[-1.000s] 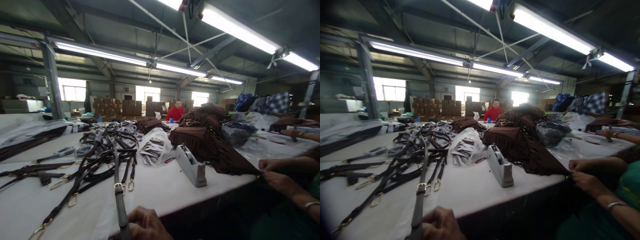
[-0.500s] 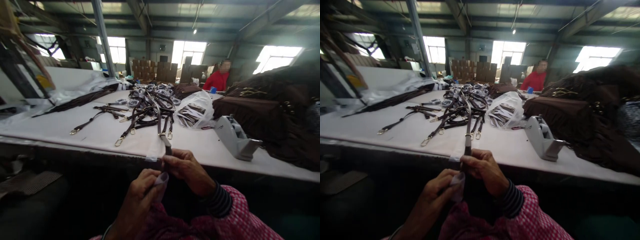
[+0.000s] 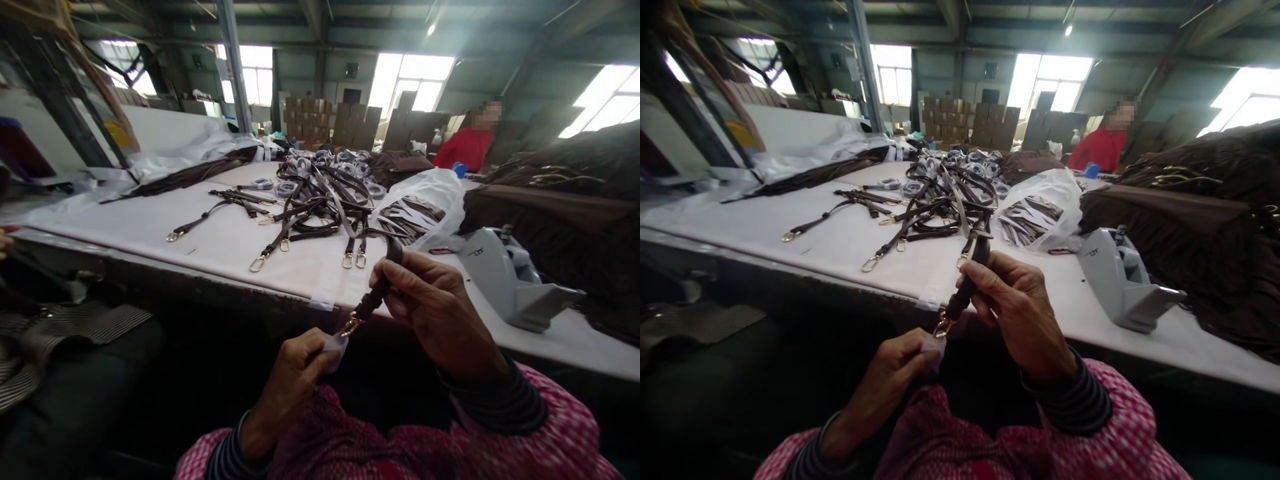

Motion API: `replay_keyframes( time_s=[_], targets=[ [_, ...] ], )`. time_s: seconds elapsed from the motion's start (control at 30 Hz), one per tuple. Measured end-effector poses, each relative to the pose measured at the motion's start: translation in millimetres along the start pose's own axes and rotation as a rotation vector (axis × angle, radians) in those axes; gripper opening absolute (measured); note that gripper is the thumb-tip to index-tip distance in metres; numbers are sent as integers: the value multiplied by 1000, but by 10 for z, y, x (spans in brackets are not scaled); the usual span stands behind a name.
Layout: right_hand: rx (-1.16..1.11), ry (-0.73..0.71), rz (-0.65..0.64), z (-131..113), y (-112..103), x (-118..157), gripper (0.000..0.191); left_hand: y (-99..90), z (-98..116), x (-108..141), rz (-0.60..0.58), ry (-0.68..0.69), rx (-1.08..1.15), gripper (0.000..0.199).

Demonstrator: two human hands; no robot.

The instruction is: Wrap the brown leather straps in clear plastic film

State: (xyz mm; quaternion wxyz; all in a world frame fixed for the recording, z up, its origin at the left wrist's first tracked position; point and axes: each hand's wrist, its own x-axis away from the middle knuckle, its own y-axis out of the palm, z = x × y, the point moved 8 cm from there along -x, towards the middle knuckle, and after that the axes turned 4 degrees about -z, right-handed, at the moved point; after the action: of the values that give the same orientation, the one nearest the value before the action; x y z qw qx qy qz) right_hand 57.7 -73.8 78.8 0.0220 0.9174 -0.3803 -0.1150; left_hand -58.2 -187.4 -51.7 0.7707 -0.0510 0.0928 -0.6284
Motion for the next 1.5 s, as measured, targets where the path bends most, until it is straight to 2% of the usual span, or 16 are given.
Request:
replay_keyframes(
  time_s=[0.17,0.3,0.4,0.53,0.7,0.87,1.0,1.13,1.23,1.33,1.37,1.43,1.47,1.5],
  targets=[
    [-14,59,-13,169,23,41,24,4,16,3,-20,-6,17,27],
    [-7,118,-39,333,31,75,27,7,34,-13,-44,-39,136,27],
    [-5,137,-27,414,-6,89,29,-4,120,-26,-94,-57,210,20],
    [-63,115,37,440,-82,111,29,-38,250,-27,-136,-50,212,29],
    [-137,128,48,471,-67,146,30,-79,202,-59,3,-67,210,31],
    [-125,127,47,459,-36,237,26,-82,220,-60,85,-52,205,29],
    [-88,117,19,471,75,409,22,-110,277,35,139,-36,220,31],
    [-111,125,12,604,189,517,23,-63,272,192,158,-24,232,38],
    [-109,147,60,752,194,550,24,12,118,308,148,-99,418,33],
    [-51,177,75,956,176,666,26,95,-244,400,112,-196,597,34],
    [-27,208,71,1055,164,741,28,105,-423,434,111,-218,570,36],
    [16,313,65,1287,114,937,32,14,-848,553,251,-244,341,40],
    [32,372,66,1399,76,1043,34,32,-1097,628,262,-310,243,45],
    [46,422,72,1493,30,1141,36,123,-1359,704,198,-406,208,51]
  ],
)
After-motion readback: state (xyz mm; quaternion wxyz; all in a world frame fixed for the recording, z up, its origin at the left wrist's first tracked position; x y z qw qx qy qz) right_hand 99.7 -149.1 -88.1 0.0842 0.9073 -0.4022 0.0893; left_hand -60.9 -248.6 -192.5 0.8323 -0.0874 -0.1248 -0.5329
